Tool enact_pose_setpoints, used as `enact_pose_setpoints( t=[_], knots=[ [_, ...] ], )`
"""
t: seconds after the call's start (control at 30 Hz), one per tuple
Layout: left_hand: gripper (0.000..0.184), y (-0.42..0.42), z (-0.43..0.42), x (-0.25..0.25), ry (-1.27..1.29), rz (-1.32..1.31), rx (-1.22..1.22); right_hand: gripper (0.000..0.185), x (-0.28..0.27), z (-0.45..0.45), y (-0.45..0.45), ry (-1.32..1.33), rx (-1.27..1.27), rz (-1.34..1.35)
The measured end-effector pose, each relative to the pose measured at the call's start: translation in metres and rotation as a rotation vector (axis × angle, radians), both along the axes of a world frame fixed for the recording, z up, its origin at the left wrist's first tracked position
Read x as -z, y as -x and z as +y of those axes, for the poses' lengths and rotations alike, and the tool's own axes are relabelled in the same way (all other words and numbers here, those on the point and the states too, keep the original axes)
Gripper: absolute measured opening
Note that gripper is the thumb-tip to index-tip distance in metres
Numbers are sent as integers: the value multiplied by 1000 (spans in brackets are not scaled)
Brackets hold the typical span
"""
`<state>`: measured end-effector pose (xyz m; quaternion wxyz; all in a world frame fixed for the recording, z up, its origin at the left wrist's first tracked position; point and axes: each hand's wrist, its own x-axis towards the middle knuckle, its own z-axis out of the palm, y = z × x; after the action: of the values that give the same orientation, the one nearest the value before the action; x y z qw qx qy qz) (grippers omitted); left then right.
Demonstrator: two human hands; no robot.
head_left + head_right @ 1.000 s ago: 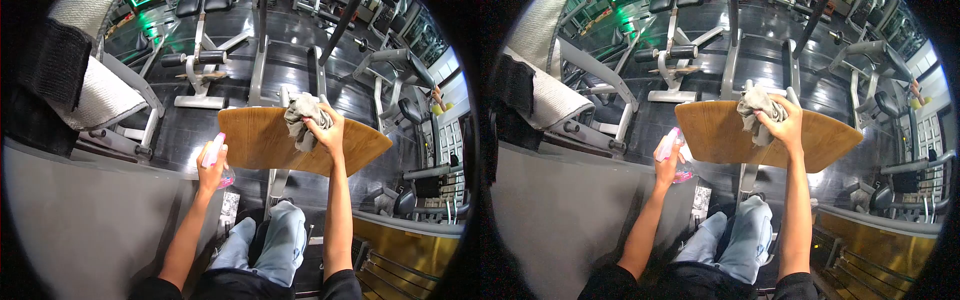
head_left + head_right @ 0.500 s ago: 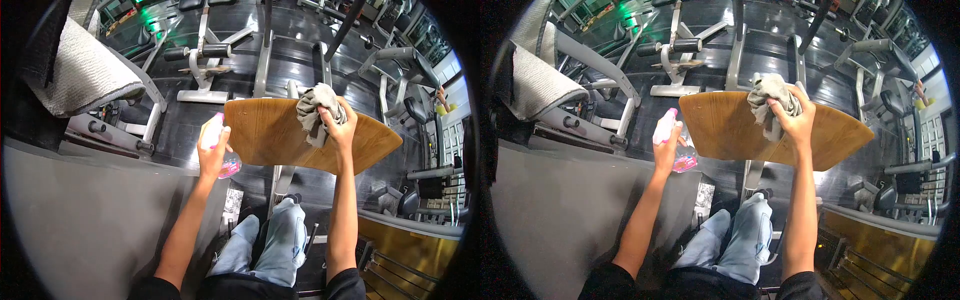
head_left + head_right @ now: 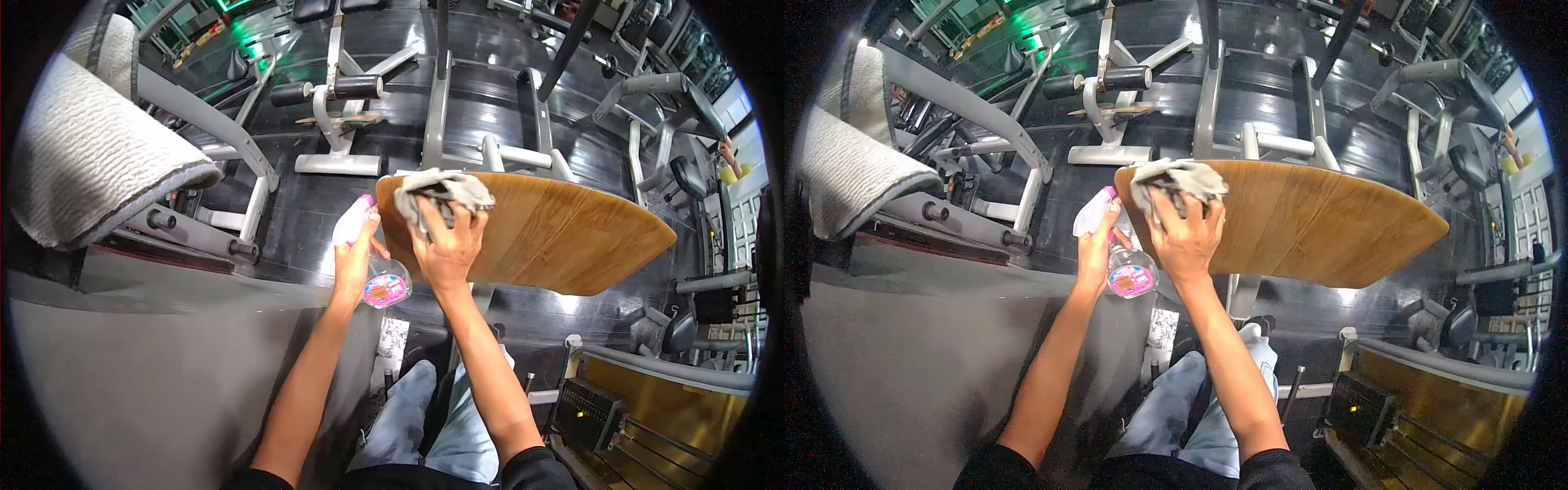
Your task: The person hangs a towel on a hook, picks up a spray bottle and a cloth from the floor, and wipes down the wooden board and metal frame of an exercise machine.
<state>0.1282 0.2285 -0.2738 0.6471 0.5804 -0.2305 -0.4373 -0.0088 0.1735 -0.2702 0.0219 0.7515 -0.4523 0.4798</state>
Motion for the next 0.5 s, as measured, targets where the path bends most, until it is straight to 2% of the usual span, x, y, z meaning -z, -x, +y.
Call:
enact_pose_setpoints(
  t=[0.1, 0.17, 0.2, 0.33, 0.37, 0.43, 0.5],
  knots=[
    [41, 1, 5, 3, -59, 42, 13, 36, 37, 10, 5, 25, -139, 171],
    [42, 3, 5, 0, 9, 13, 41, 39, 47, 6, 21, 16, -156, 288],
    [43, 8, 3, -2, -27, 23, -51, 44, 34, 5, 23, 33, -145, 236],
    [45, 4, 6, 4, 19, -75, 31, 54, -17, -10, 7, 57, 0, -8],
    [45, 2, 7, 6, 14, -76, 35, 54, -17, -11, -3, 52, 3, -9],
    [40, 1, 9, 12, -41, -27, 32, 42, -17, -10, -18, 95, 8, 46],
    [35, -2, 11, 19, -48, -23, 41, 41, -1, -5, -22, 125, -71, 135]
  ],
)
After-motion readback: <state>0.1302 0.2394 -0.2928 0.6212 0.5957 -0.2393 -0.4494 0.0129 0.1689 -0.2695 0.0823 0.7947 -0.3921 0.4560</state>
